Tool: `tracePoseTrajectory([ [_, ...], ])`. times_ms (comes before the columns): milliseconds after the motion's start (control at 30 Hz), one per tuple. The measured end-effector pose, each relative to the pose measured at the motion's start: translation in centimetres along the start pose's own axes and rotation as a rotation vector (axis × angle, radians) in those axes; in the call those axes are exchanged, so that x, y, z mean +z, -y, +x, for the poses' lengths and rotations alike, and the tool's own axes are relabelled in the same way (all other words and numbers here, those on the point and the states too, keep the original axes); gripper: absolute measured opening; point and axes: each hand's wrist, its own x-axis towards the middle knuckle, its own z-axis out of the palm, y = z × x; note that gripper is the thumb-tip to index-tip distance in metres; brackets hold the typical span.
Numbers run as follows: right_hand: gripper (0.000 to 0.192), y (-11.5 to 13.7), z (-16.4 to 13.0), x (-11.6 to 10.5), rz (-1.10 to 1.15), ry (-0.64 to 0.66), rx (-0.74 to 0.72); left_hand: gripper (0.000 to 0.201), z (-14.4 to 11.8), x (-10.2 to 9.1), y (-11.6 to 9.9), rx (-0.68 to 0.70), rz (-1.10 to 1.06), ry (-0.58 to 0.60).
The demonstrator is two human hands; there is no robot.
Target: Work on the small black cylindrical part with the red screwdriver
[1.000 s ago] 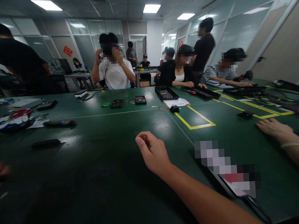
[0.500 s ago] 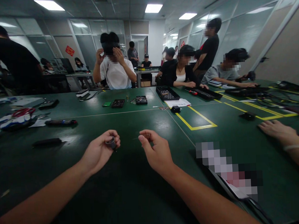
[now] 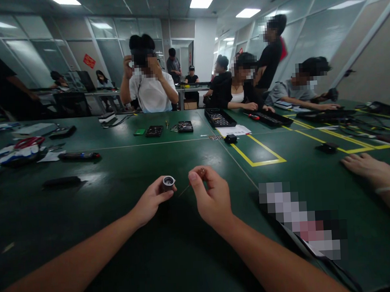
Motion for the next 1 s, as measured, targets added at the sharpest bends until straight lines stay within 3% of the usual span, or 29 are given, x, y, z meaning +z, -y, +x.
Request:
tracePoseTrajectory([
  [133, 0.016, -0.15, -0.31, 0.16, 0.086, -0.077, 0.0, 0.027, 0.1, -0.2, 0.76, 0.021, -0.003, 0.041],
  [367, 0.019, -0.94, -0.56, 0.17, -0.061, 0.1, -0.017, 0.027, 0.11, -0.3, 0.67, 0.031, 0.027, 0.038],
  [1000, 0.017, -0.74, -0.25, -0.05, -0.067, 0.072, 0.014, 0.031, 0.07, -0.13, 0.38, -0.001, -0.101, 0.005],
])
